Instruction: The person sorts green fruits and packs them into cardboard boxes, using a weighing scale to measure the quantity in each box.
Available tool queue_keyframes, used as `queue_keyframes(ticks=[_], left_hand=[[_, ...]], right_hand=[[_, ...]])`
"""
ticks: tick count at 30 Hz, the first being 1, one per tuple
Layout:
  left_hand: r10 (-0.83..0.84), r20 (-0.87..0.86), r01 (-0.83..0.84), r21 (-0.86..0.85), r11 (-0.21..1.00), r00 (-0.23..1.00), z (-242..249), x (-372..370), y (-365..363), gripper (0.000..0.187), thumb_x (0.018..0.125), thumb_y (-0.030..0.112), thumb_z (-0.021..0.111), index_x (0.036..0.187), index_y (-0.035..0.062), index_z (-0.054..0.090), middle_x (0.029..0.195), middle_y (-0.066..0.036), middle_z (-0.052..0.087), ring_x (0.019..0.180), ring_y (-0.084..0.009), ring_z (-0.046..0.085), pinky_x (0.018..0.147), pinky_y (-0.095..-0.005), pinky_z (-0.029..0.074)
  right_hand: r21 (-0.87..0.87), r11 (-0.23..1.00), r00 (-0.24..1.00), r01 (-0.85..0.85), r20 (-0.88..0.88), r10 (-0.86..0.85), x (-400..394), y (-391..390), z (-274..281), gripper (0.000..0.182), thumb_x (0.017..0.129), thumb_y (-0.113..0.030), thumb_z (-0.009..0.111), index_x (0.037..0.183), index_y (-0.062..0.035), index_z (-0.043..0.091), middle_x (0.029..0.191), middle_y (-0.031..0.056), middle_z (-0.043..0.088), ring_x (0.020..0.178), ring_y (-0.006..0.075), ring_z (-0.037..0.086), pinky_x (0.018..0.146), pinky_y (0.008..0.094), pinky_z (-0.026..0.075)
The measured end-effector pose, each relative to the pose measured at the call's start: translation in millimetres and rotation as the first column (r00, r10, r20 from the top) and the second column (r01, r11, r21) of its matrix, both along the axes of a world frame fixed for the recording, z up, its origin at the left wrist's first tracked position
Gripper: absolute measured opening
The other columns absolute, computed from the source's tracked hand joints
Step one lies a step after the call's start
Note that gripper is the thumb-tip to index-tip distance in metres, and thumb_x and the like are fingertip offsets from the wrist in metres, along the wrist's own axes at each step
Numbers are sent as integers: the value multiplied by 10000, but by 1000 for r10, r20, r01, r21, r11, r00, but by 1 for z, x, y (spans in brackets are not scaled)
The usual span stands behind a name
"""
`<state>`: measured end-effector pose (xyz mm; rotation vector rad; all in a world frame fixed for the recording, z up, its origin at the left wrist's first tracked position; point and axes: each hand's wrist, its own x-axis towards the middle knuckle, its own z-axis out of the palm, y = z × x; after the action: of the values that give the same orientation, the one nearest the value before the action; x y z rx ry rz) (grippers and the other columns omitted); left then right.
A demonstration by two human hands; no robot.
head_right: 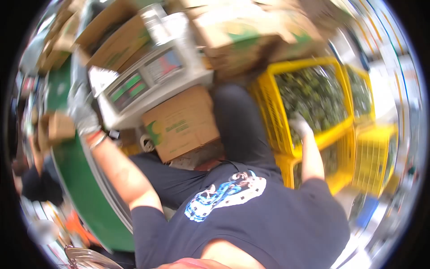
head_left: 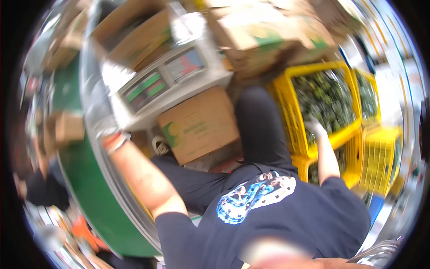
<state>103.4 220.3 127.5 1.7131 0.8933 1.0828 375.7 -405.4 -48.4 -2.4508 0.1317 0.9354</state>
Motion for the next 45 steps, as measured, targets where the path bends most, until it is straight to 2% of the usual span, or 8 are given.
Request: queue_keyframes(ticks=[2, 11, 18, 24, 26, 28, 34, 45], left_hand=[[-61, 92, 64, -31, 997, 994, -11, 5, 20, 388, 882, 155, 571, 1224, -15, 504, 1082, -86, 580, 915, -146, 559, 777, -245, 456], [157, -355, 65, 540, 839, 922, 70, 80, -2, 275, 884, 163, 591, 1110, 15, 640, 1083, -100, 653, 960, -151, 603, 864, -275, 453], [-345, -689, 405, -82, 911, 637, 62, 168, 86, 462, 843, 308, 637, 1207, 31, 572, 1114, -128, 623, 933, -174, 582, 796, -288, 458], [162, -942, 636, 319, 702, 294, 30, 198, 124, 359, 836, 313, 615, 1059, 36, 664, 1015, -134, 669, 969, -223, 603, 830, -332, 459], [56, -807, 566, 460, 684, 588, 10, 194, 149, 347, 823, 252, 584, 1106, 57, 636, 1115, -139, 645, 1090, -284, 574, 876, -343, 452], [353, -894, 470, 446, 762, 276, 65, 196, 66, 335, 838, 276, 499, 1108, 157, 658, 1168, -136, 605, 1113, -326, 554, 933, -397, 448], [159, -575, 109, 404, 908, 803, 67, 161, 52, 112, 726, 144, 693, 825, 174, 734, 827, -80, 696, 778, -223, 668, 725, -321, 513], [222, -213, -77, 532, 843, 952, 86, 127, 30, 117, 697, 102, 737, 814, 103, 730, 773, -100, 694, 692, -189, 668, 694, -286, 517]], right_hand=[[-125, 990, 997, -68, 27, 72, -4, -3, 5, 493, 774, -211, 665, 1217, -68, 504, 988, 171, 638, 702, 237, 629, 547, 369, 506], [-123, 963, 951, 239, 229, -207, -8, -16, 20, 607, 705, -191, 662, 1286, -139, 493, 1021, 102, 634, 839, 228, 640, 743, 332, 508], [-432, 865, 958, 254, 237, -163, 44, -11, -1, 694, 740, -214, 634, 1385, -216, 380, 1416, 226, 338, 1220, 380, 464, 994, 440, 417], [-500, 862, 984, -82, 97, 150, 72, 2, -9, 682, 776, -129, 549, 1418, -179, 322, 1376, 245, 395, 1244, 393, 431, 990, 461, 415], [-480, 873, 967, -88, 169, 190, 78, -11, -37, 705, 765, -92, 551, 1423, -136, 303, 1399, 243, 373, 1280, 383, 390, 1041, 435, 364], [-425, 904, 982, -53, 143, 125, 71, 0, -16, 794, 722, -71, 638, 1429, -163, 287, 1418, 224, 355, 1301, 366, 364, 1039, 421, 370], [-95, 991, 955, 95, 290, -64, 79, -48, -58, 600, 681, -190, 713, 1227, -37, 515, 1169, 189, 595, 1084, 294, 580, 894, 360, 456], [-526, 850, 979, 31, 185, 79, 84, -5, -32, 716, 655, -268, 743, 1288, -77, 469, 1259, 173, 553, 1152, 316, 540, 939, 384, 461]])
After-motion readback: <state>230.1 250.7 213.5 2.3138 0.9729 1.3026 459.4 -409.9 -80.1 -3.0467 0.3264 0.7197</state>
